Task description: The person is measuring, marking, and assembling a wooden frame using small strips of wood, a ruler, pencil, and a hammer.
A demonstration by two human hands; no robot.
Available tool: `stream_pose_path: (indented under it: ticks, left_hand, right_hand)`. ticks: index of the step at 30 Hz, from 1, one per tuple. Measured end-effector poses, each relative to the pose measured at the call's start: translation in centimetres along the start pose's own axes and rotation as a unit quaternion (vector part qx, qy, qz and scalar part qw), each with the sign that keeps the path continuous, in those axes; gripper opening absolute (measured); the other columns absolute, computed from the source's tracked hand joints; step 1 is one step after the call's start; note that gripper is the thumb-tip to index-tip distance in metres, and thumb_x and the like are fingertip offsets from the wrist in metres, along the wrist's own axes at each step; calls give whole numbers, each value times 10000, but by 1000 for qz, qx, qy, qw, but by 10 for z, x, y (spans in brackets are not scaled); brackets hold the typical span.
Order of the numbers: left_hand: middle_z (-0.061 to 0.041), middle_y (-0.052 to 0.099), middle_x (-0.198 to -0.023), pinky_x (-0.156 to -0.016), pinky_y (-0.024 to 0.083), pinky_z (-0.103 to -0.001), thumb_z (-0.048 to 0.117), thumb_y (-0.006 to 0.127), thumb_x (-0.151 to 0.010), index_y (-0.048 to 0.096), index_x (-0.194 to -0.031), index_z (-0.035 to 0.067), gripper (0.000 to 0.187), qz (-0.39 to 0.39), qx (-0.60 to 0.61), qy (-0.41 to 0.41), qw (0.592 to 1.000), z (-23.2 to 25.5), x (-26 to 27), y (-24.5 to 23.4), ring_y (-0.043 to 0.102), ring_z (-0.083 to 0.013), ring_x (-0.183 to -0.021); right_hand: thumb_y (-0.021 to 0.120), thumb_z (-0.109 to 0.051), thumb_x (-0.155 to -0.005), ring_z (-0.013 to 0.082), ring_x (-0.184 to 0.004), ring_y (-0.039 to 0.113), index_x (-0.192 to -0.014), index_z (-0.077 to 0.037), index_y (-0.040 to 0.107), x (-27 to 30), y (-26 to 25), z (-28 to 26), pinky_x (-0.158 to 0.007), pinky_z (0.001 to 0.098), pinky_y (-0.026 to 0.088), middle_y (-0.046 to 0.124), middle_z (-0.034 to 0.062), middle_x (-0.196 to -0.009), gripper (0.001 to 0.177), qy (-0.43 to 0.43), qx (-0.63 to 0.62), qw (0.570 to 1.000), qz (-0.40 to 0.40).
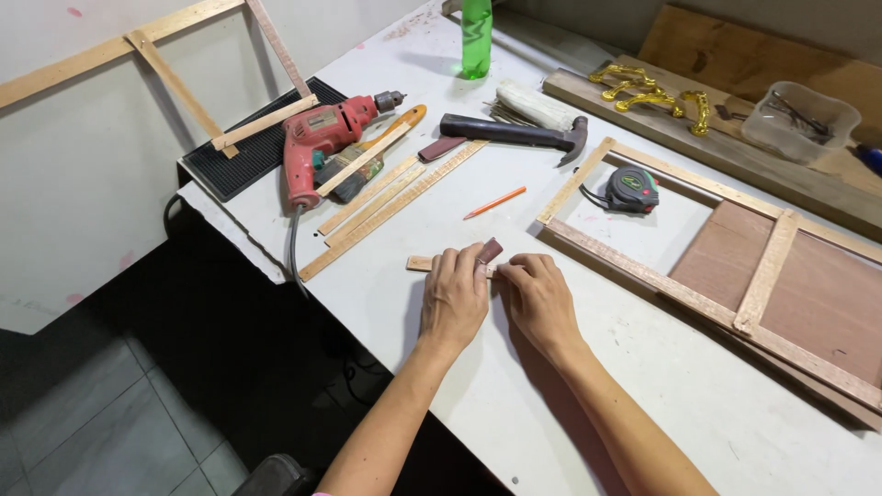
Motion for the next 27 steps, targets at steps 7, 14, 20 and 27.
stream_pose_path:
  ticks: [7,14,20,27]
  left_hand:
    - [-119,629,-1026,-861,514,-391,66,662,-937,665,-1103,24,171,51,10,60,997,-1,0,20,591,-278,-972]
    - [-102,622,-915,-801,517,-393,95,686,-935,699,-979,29,81,24,-64,31,997,-10,-8,28,583,-271,-923]
    - [-111,639,-994,-839,521,-390,126,676,-916,710,-1105,43,210,45,40,-34,998,-46,-17,19,597,-274,-952]
    - [-128,591,-1015,-856,486,-431,245,691,-944,710,-1109,69,242,0,-54,-3,999,-17,-14,8,568,-295,-966]
  right_hand:
    - [736,-28,-792,277,-1027,665,-999,-77,779,-5,4,7,-848,392,565,722,55,-1116,217,-8,13,1000,-6]
    - [720,23,-820,285,-1074,667,-1064,-53,775,-3,3,11,-894,397,565,728,82,-1175,261,24,1,1000,-5]
    - [697,53,-830,286,-1078,664,-1065,-63,773,-5,2,15,-893,391,563,729,77,-1157,273,18,-14,1000,2]
    - [688,67,-829,293,-1086,655,-1050,-49,758,-3,1,14,-907,395,555,717,82,-1142,259,0,-31,999,12]
Point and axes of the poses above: each hand's wrist, its own x-axis away from the middle knuckle, its own y-axis out of the palm, z = x × y, the point moved 7 cm from there along -x, towards the middle knuckle
